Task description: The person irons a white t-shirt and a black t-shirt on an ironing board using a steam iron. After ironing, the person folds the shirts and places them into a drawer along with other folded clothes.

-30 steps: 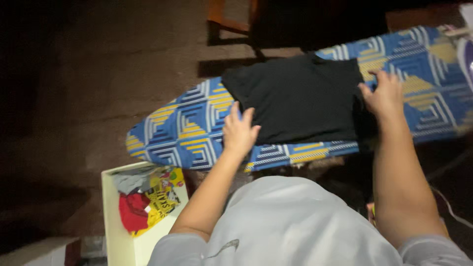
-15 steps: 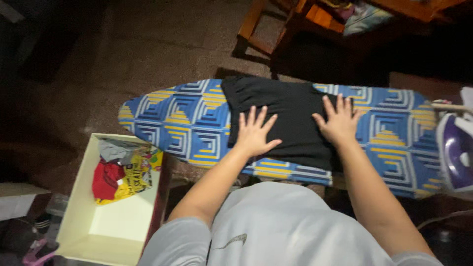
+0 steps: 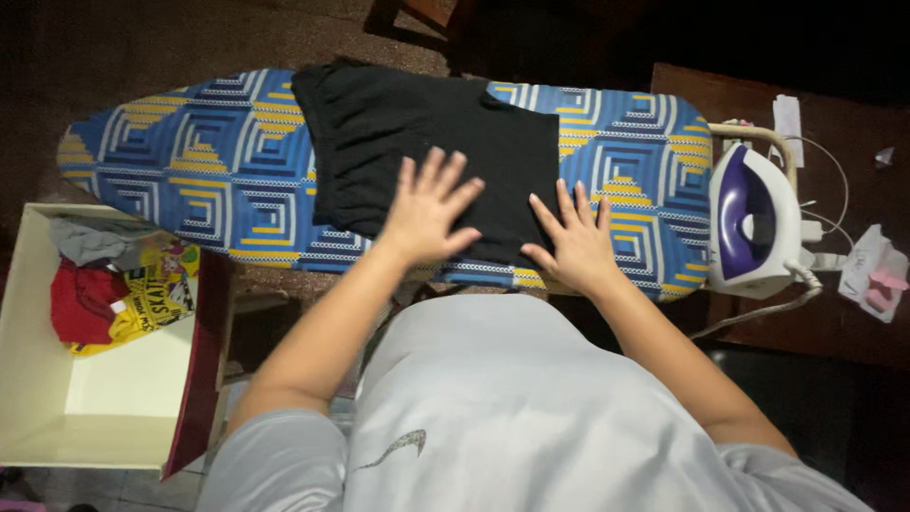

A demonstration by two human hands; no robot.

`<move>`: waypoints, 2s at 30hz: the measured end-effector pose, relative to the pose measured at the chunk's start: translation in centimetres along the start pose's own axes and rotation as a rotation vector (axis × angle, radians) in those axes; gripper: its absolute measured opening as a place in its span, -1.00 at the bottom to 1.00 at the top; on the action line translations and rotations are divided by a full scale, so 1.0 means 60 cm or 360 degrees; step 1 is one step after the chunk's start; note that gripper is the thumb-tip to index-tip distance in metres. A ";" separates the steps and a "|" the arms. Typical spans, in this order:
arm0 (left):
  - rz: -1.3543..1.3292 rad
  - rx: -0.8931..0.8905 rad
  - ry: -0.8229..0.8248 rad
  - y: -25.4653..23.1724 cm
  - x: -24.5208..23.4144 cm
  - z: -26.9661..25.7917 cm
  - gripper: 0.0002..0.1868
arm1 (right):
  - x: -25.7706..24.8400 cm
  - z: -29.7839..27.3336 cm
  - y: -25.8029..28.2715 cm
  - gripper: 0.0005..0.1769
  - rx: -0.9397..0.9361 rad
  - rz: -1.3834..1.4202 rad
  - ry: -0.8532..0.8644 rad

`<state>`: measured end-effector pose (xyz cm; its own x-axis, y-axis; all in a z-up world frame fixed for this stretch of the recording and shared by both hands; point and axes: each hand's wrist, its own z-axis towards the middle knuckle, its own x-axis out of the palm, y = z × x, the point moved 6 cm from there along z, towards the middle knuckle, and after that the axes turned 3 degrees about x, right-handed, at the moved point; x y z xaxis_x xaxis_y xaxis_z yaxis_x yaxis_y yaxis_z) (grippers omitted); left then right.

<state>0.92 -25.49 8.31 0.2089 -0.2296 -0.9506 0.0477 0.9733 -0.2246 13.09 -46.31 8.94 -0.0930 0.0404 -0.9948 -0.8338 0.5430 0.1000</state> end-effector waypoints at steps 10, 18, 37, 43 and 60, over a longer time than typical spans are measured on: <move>-0.0118 0.0387 0.0142 -0.131 0.046 -0.023 -0.24 | -0.203 -0.034 -0.363 -0.35 0.0973 -0.0213 -0.0204; -0.0102 0.0610 -0.0236 -0.179 0.021 -0.018 -0.64 | -0.034 -0.074 -0.674 -0.16 0.1224 -0.0018 0.0401; -0.0704 0.0408 -0.0249 -0.214 0.009 0.013 -0.82 | -0.349 -0.048 -0.293 -0.26 0.0890 0.0129 -0.0067; -0.0929 0.0415 -0.0043 -0.196 0.017 -0.035 -0.80 | -0.306 0.054 0.024 -0.37 -0.0270 -0.0074 -0.0028; -0.0778 -0.1282 -0.1049 0.165 -0.066 -0.265 -0.64 | -0.184 0.080 0.139 -0.39 -0.0504 -0.0297 0.0406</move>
<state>-14.95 -14.96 6.46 0.8219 -0.3057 -0.4806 -0.3244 0.4424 -0.8361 9.77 -38.17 20.68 -0.0233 -0.2635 -0.9644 -0.9709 0.2361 -0.0411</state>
